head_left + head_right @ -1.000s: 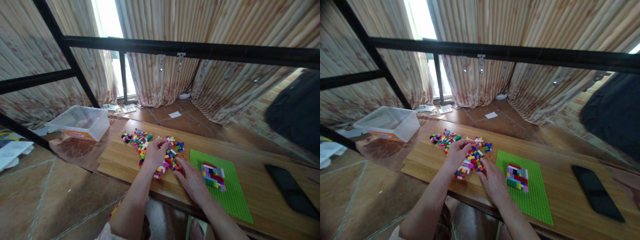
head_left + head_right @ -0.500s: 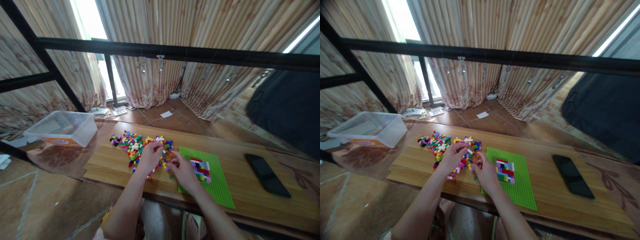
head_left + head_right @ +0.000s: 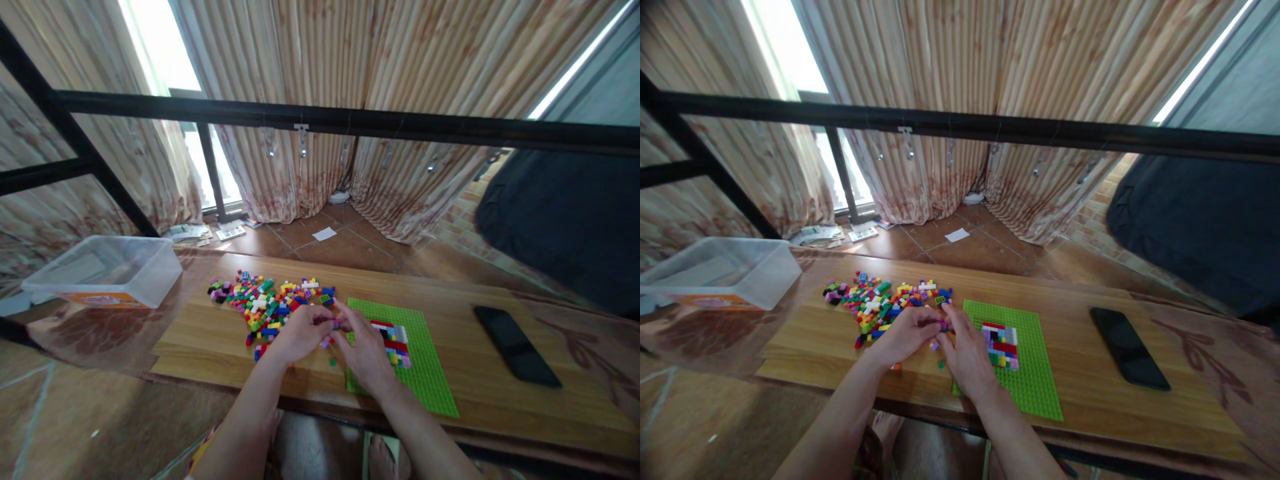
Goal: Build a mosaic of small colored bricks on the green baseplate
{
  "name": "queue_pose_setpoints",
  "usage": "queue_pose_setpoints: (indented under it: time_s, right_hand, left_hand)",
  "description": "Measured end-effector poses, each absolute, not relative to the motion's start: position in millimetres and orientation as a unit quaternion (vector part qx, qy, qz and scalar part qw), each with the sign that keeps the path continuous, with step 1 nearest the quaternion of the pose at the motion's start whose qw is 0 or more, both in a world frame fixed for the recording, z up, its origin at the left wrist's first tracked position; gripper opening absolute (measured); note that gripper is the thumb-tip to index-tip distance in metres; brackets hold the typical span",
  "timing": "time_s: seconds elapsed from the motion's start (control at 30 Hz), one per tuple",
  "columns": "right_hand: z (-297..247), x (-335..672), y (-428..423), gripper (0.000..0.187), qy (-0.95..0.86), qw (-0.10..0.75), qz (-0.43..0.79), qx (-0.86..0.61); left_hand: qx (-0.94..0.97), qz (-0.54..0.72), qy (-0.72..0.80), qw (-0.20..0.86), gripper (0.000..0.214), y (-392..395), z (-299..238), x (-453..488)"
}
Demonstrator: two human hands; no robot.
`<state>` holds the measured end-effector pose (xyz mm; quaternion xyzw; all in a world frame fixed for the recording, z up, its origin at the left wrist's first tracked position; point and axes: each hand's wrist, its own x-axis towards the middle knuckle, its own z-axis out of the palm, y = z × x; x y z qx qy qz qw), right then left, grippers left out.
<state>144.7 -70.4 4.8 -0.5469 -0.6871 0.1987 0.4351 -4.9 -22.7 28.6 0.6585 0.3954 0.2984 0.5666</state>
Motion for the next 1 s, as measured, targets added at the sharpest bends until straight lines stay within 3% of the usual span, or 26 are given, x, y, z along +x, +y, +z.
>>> queue_pose_setpoints:
  time_s: [0.13, 0.37, 0.5, 0.8, 1.0]
  right_hand:
    - [2.9, 147.0, -66.7, 0.045, -0.642, 0.484, 0.241, -0.545]
    - [-1.0, 151.9, -60.5, 0.021, -0.600, 0.493, 0.300, -0.554]
    - [-0.1, 153.6, -59.6, 0.021, -0.586, 0.516, 0.290, -0.553]
    - [7.4, 156.4, -61.3, 0.022, -0.598, 0.514, 0.251, -0.562]
    - [4.4, 150.8, -58.9, 0.029, -0.492, 0.567, 0.352, -0.558]
  left_hand:
    - [0.594, 0.334, 0.389, 0.620, 0.014, -23.5, 27.2, -1.6]
    - [0.551, 0.379, 0.378, 0.641, 0.009, -24.3, 29.2, 6.4]
    - [0.545, 0.384, 0.369, 0.647, 0.007, -25.5, 27.4, 12.4]
    - [0.665, 0.376, 0.400, 0.506, 0.018, -26.1, 21.3, 15.0]
    - [0.610, 0.402, 0.417, 0.540, 0.016, -31.0, 26.1, 25.4]
